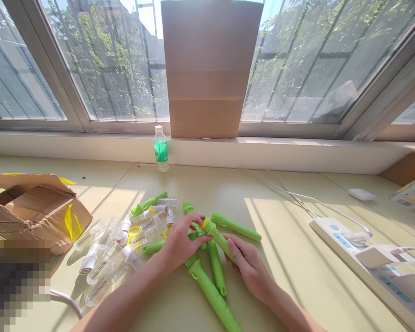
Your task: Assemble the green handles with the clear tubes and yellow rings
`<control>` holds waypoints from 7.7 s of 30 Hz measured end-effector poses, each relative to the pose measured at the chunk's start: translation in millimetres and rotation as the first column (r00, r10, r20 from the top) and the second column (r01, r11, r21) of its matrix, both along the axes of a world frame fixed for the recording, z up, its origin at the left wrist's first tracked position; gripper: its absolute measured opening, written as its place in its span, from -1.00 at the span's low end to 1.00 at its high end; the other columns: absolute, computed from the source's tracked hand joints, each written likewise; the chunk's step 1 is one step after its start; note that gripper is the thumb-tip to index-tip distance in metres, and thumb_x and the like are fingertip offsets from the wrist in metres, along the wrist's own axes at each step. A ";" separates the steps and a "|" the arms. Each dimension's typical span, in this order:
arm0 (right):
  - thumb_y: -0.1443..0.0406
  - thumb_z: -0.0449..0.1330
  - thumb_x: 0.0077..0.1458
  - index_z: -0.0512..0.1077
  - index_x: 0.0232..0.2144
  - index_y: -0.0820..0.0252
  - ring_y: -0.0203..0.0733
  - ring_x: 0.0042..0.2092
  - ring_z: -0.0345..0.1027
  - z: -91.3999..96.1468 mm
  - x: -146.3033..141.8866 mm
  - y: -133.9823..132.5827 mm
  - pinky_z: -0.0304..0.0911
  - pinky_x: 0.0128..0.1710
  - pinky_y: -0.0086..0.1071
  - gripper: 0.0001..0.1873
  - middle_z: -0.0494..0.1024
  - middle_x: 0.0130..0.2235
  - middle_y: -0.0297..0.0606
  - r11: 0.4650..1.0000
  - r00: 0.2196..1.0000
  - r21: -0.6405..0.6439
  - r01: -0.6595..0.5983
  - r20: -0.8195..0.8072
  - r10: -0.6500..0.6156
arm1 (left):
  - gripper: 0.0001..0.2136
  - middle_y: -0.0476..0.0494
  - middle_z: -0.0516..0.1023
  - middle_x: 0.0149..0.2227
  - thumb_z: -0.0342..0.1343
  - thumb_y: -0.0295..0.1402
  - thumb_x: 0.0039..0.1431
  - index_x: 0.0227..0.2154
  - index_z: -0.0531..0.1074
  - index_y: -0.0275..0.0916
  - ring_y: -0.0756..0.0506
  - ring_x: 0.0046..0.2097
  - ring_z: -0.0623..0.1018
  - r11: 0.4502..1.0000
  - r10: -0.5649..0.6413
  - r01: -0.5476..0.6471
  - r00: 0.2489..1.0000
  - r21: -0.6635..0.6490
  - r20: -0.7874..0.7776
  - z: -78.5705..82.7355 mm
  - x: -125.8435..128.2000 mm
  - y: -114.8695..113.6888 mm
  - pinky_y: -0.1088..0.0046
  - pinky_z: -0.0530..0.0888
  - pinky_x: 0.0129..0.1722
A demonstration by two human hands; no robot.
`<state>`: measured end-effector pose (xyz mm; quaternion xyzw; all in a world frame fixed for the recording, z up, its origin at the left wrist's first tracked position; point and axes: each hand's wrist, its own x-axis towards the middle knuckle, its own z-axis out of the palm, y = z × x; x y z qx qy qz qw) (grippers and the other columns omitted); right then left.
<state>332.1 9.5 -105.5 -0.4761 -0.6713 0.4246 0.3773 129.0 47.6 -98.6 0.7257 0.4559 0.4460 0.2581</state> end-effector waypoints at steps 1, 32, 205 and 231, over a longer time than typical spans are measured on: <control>0.07 -0.07 0.34 0.44 -0.01 0.11 -0.21 -0.46 0.20 -0.2 0.5 0.1 0.10 -0.52 -0.39 -0.59 0.34 -0.48 -0.36 1.000 1.000 -0.002 -0.001 -0.005 0.001 | -0.73 -0.02 0.61 -0.08 0.35 -0.39 -0.01 -0.34 0.33 -0.15 -0.08 -0.22 0.61 1.000 -0.002 0.002 1.000 0.003 0.005 -0.4 0.1 -0.1 0.35 0.54 -0.18; 0.02 -0.01 0.30 0.42 0.04 0.15 -0.24 -0.56 0.17 -0.9 1.4 -2.0 0.06 -0.61 -0.40 -0.54 0.38 -0.53 -0.35 1.000 1.000 -0.016 0.006 0.015 -0.005 | -0.80 -0.04 0.64 -0.11 0.32 -0.32 0.04 -0.39 0.38 -0.16 -0.07 -0.27 0.59 0.999 0.037 -0.035 0.999 0.040 -0.033 0.9 0.8 -1.1 0.32 0.54 -0.21; 0.04 -0.05 0.34 0.42 -0.18 0.16 -0.27 -0.48 0.19 6.4 -2.9 -3.4 0.13 -0.48 -0.38 -0.62 0.34 -0.46 -0.39 0.995 0.999 -0.089 -0.046 -0.012 0.046 | -0.78 -0.04 0.63 -0.13 0.32 -0.26 0.04 -0.35 0.37 -0.14 -0.09 -0.25 0.61 0.999 0.003 0.000 0.997 0.046 -0.077 -2.0 -0.2 0.0 0.30 0.55 -0.18; 0.07 0.12 0.25 0.42 -0.19 0.14 -0.25 -0.39 0.23 9.7 0.2 -1.0 0.14 -0.39 -0.38 -0.72 0.36 -0.43 -0.40 0.989 0.993 -0.132 -0.073 -0.100 0.060 | -0.75 -0.04 0.65 -0.18 0.37 -0.30 -0.01 -0.40 0.37 -0.17 -0.08 -0.25 0.61 0.989 0.038 -0.032 0.999 0.142 -0.039 -5.0 1.9 -0.6 0.36 0.55 -0.23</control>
